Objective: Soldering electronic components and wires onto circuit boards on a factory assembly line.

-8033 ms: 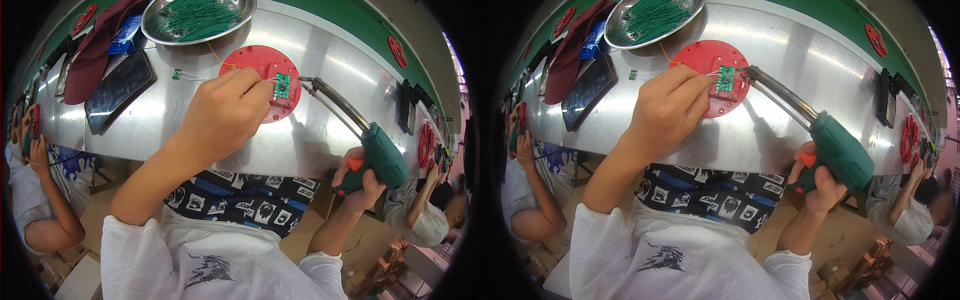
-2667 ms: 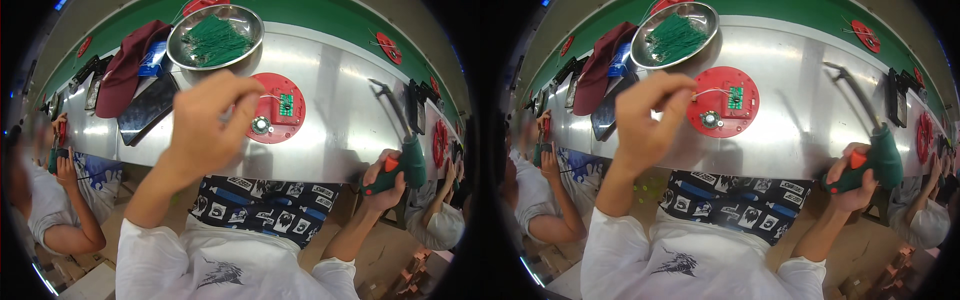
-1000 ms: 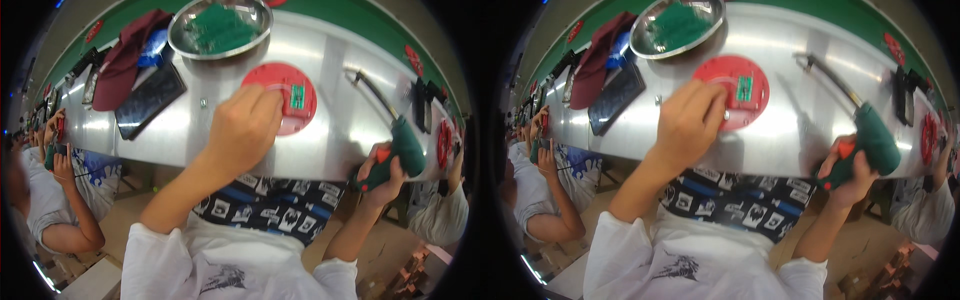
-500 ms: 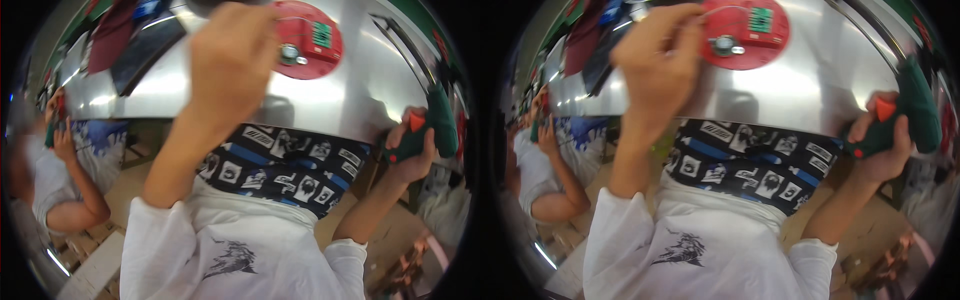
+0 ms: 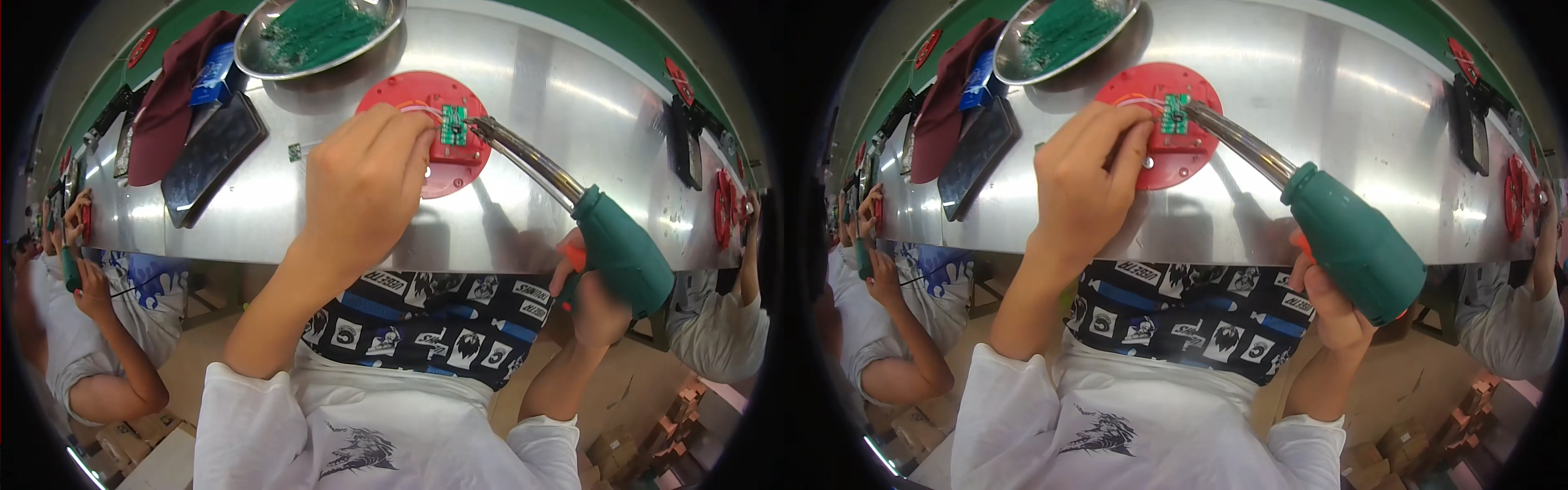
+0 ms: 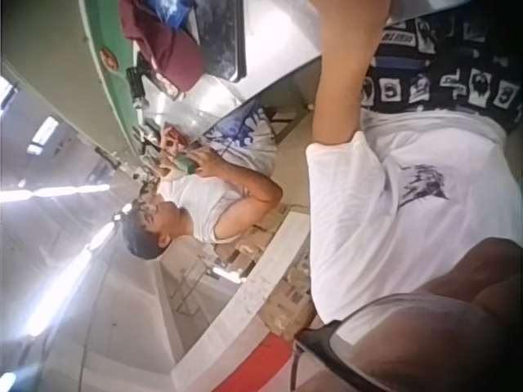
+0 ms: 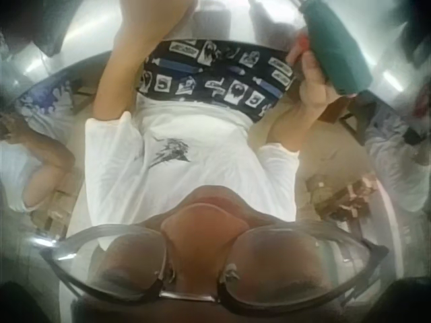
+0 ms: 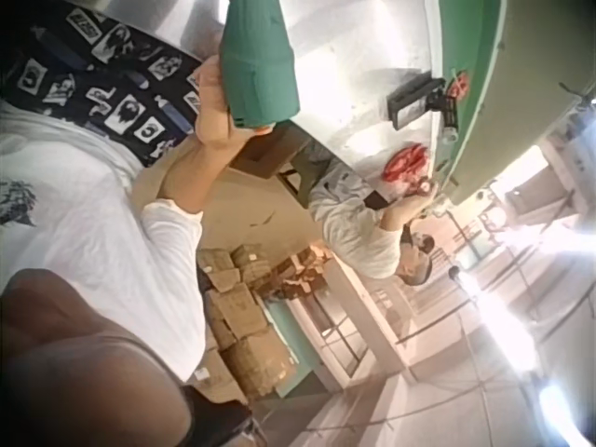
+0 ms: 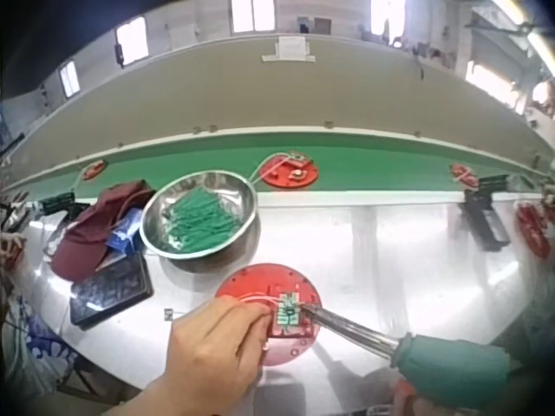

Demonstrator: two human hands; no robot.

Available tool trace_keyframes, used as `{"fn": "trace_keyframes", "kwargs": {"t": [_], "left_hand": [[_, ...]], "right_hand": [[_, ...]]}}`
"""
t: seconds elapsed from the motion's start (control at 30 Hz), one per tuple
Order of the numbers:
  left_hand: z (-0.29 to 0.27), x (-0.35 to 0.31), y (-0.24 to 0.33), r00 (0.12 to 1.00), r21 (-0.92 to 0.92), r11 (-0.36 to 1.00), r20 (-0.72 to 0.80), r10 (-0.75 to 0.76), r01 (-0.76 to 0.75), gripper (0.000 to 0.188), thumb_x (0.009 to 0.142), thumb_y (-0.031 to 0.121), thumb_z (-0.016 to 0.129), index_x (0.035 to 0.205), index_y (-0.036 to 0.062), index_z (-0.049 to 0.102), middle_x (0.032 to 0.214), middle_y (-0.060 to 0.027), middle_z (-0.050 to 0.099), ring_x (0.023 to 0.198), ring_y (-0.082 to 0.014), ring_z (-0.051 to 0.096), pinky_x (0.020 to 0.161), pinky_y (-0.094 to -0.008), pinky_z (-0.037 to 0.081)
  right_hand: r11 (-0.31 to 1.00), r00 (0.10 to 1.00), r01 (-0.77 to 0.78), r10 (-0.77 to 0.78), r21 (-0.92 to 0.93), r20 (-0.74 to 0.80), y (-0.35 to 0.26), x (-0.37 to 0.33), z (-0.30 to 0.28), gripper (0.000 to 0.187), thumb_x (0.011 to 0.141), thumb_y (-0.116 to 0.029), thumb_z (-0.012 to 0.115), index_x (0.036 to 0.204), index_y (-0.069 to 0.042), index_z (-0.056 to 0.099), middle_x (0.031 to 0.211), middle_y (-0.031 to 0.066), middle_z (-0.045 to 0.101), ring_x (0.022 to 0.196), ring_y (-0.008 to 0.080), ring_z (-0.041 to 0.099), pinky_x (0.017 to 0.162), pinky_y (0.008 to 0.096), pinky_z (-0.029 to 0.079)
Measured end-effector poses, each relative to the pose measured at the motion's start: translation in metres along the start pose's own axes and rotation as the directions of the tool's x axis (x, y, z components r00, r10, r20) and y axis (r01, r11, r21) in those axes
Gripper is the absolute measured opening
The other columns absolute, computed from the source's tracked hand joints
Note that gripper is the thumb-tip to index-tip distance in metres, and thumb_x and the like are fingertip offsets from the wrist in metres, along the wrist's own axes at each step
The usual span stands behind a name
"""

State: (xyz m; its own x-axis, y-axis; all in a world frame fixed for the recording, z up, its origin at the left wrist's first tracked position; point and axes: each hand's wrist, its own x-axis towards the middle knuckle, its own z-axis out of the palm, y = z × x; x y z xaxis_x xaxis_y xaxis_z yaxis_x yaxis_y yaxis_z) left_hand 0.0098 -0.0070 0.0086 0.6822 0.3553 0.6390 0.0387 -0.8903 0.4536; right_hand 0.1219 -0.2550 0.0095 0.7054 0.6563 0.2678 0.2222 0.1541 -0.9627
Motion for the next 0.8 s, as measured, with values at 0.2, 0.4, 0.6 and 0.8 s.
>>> {"fn": "trace_keyframes", "kwargs": {"t": [0.2,0.4,0.6,0.8], "left_hand": [[0.001,0.003,-0.001,1.0,-0.01,1.0,0.02,-0.007,0.007,0.008,0.086,-0.001,0.066,0.094,-0.0014,0.068,0.083,-0.0135,0.067,0.065,-0.026,0.065,0.058,-0.032,0.051],[0.002,0.0,-0.002,1.0,-0.01,1.0,0.022,0.016,-0.016,0.009,0.085,0.0,0.066,0.094,-0.0011,0.068,0.084,-0.0142,0.067,0.068,-0.0287,0.065,0.061,-0.0338,0.051],[0.003,-0.001,-0.006,0.999,-0.036,0.999,0.013,0.03,-0.03,0.009,0.085,0.0,0.066,0.094,-0.0014,0.068,0.082,-0.0146,0.067,0.069,-0.0293,0.065,0.061,-0.0347,0.051],[0.005,-0.001,-0.007,0.999,0.008,0.999,-0.023,0.044,-0.044,0.01,0.077,0.002,0.066,0.087,0.0027,0.067,0.078,-0.0097,0.062,0.068,-0.0276,0.062,0.059,-0.0377,0.049]], "right_hand": [[1.0,1.0,-0.007,0.007,0.005,-0.008,0.001,-0.001,0.0,0.052,0.088,-0.025,0.067,0.124,0.011,0.054,0.098,0.0226,0.063,0.051,0.0187,0.057,0.045,0.0253,0.04],[0.999,0.999,-0.038,0.038,-0.019,-0.01,0.0,-0.003,0.002,0.05,0.088,-0.024,0.067,0.121,0.011,0.055,0.097,0.0223,0.063,0.05,0.0188,0.056,0.045,0.0252,0.04],[0.98,0.989,-0.139,0.144,0.14,-0.027,-0.012,0.002,0.007,0.047,0.083,-0.011,0.071,0.123,0.008,0.056,0.095,0.0172,0.066,0.061,0.0166,0.058,0.054,0.028,0.048],[0.961,0.986,-0.168,0.161,0.22,0.051,-0.006,0.013,-0.004,0.043,0.086,-0.013,0.064,0.122,0.009,0.055,0.092,0.0179,0.063,0.06,0.0196,0.058,0.047,0.0277,0.046]]}}
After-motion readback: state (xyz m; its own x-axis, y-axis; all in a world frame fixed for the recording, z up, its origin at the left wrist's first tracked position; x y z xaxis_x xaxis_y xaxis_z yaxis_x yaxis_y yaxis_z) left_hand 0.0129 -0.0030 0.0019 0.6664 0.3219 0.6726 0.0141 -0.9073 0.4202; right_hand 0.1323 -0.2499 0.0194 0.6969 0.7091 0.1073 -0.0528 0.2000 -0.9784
